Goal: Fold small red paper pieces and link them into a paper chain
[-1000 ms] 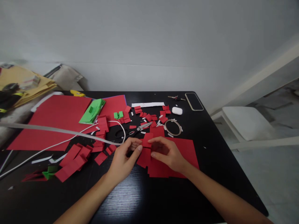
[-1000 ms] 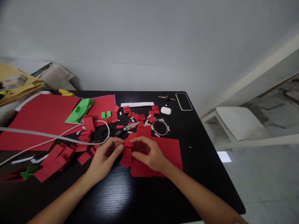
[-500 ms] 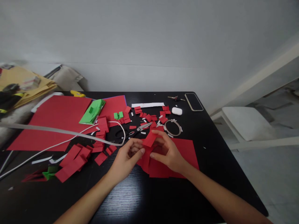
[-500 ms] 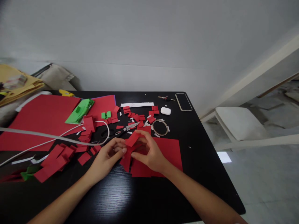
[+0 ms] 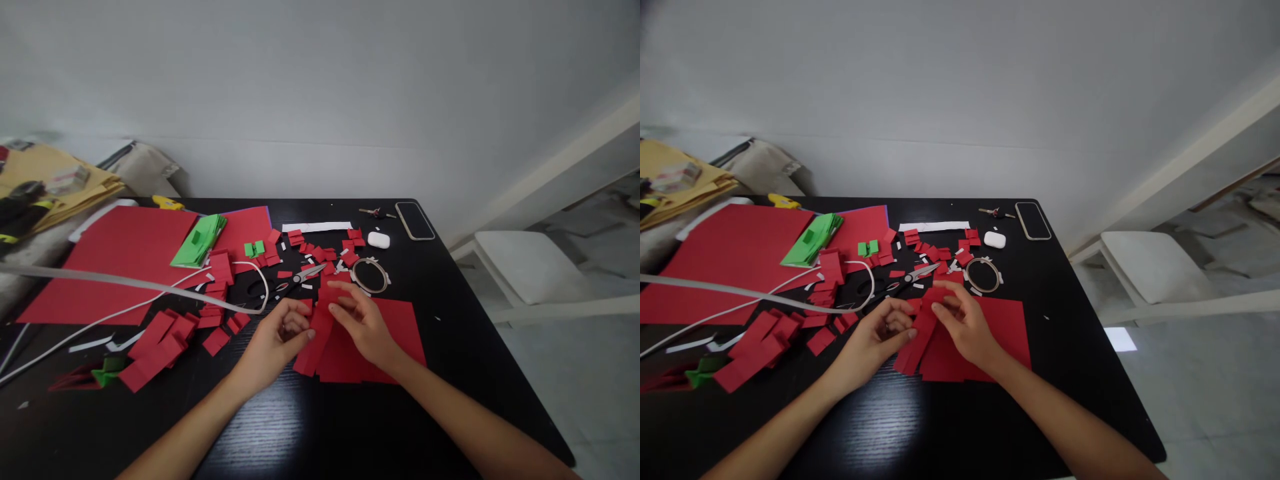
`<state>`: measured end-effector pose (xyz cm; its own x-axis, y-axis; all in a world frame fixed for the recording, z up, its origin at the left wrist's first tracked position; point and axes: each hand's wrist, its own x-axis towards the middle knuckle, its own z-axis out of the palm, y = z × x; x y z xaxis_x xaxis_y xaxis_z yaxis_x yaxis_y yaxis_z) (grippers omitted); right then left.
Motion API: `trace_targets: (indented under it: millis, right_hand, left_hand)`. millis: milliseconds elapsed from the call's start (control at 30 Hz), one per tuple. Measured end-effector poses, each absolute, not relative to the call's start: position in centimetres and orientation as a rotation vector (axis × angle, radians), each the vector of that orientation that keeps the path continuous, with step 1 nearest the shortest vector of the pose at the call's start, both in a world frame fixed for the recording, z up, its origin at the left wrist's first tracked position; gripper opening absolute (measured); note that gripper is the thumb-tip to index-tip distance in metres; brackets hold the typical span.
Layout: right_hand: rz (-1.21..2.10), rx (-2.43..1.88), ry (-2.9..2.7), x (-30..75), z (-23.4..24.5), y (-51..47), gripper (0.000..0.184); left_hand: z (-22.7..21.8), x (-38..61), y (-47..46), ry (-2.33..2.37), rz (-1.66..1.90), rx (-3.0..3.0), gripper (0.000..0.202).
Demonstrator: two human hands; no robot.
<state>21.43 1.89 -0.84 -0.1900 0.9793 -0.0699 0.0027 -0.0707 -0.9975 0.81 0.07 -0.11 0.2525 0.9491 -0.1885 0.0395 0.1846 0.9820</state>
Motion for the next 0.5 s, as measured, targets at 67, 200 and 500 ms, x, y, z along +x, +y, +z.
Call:
trace_targets:
  millis: [67, 200, 500]
  right_hand:
    - [1.394, -1.198, -1.276, 21.56, -1.16, 2.08, 0.033]
    - [1.5, -1.141, -1.166, 21.63, -1.31, 2.22, 0.037]
    - [1.442, -1.174, -1.22, 21.46, -0.85, 1.88, 0.035]
  left_hand:
    - [-0.2, 0.8, -0.03, 1.114, 0.869, 1.205, 0.026]
    - [-0.45, 0.7, -0.19, 1.116, 0.857, 1.282, 0.019]
    - [-0.27, 0.55, -0.25, 1.096, 0.902, 1.59, 0.019]
